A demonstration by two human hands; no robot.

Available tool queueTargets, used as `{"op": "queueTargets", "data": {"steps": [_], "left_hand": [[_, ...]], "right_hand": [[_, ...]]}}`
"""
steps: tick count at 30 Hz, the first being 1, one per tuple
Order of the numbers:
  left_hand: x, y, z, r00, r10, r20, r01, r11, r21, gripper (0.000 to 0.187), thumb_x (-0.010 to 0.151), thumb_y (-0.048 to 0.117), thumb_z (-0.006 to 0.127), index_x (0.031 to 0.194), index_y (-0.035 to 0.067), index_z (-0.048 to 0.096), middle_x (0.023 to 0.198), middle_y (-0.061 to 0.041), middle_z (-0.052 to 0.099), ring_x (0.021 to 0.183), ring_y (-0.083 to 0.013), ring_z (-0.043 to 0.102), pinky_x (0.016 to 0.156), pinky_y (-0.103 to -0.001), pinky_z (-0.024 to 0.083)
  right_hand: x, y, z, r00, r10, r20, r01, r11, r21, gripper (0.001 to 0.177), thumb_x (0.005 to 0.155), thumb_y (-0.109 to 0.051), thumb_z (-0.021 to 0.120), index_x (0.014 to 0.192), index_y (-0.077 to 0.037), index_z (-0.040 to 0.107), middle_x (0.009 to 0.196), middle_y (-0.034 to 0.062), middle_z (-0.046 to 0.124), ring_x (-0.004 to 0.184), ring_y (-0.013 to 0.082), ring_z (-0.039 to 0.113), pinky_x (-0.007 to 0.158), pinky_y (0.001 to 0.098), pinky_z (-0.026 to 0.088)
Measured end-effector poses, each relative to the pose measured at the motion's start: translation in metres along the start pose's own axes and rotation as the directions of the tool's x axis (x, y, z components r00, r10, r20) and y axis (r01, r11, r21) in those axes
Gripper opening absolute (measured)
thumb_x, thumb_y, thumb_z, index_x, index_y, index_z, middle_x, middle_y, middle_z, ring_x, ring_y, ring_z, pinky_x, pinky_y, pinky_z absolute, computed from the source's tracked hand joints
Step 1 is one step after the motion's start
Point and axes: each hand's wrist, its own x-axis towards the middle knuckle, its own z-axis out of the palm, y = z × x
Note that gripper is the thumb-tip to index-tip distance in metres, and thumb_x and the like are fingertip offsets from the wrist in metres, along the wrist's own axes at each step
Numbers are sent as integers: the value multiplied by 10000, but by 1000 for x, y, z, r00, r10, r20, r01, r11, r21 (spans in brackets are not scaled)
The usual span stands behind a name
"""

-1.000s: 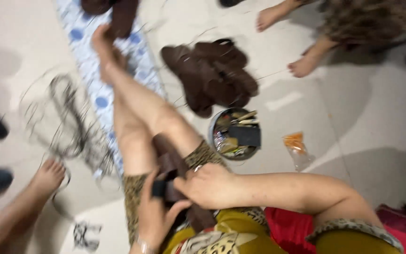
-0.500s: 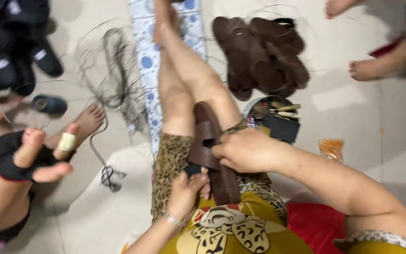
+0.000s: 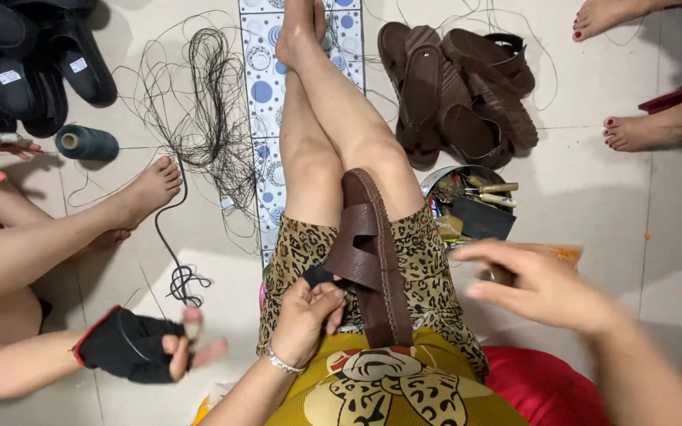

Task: Hand-sewing a leather strap onto a sandal sole using a needle and thread while sitting on the floor.

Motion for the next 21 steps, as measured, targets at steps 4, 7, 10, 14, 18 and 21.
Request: {"op": "queueTargets", "data": {"steps": [4, 7, 10, 14, 18, 21], "left_hand": [[-6, 8, -8, 1000, 16, -23, -15, 999, 46, 240, 906, -102, 624, 1140, -63, 661, 657, -79, 620, 451, -120, 523, 376, -229, 430], [-13, 9, -16, 998, 48, -47, -43, 995, 86, 239, 912, -96, 622, 1129, -36, 699, 619, -59, 612, 434, -113, 503, 371, -232, 419], [-13, 6, -25, 996, 65, -66, -57, 992, 113, 234, 913, -96, 610, 1109, -40, 723, 560, -48, 568, 406, -121, 455, 357, -251, 372], [-3, 3, -31, 991, 21, -135, 0, 988, 156, 229, 911, -95, 610, 1077, -62, 764, 521, -57, 515, 393, -143, 421, 342, -278, 320], [5, -4, -50, 993, 59, -102, -45, 990, 132, 225, 911, -118, 596, 1060, -87, 763, 539, -66, 539, 394, -136, 406, 364, -276, 308], [11, -4, -87, 954, 112, -278, -9, 938, 347, 254, 893, -71, 624, 1051, -13, 814, 640, -117, 685, 455, -161, 475, 428, -288, 347]], "right_hand": [[35, -23, 55, 937, -268, -223, 337, 529, 778, 198, 929, -224, 662, 1027, -91, 771, 946, 56, 761, 598, 83, 589, 527, 219, 516], [29, -38, 58, 860, -460, -221, 418, 387, 822, 125, 919, -147, 669, 830, -85, 732, 933, 52, 720, 710, 114, 623, 648, 255, 560], [14, -49, 36, 853, -522, -22, 459, 729, 508, 94, 895, -161, 665, 841, -124, 733, 909, 9, 760, 749, 184, 704, 705, 336, 585], [28, -32, 44, 901, -319, -294, 297, 948, -119, 397, 809, -89, 645, 1194, -134, 730, 899, 91, 789, 653, 250, 766, 537, 358, 629], [62, -40, 83, 880, -310, -360, 346, 937, 39, 223, 886, -101, 682, 1096, -61, 620, 663, 95, 741, 510, 229, 738, 413, 339, 605], [74, 20, 73, 831, 160, -533, 203, 805, 558, 145, 786, -45, 731, 887, -146, 707, 797, 6, 754, 695, 146, 740, 641, 316, 651]]}}
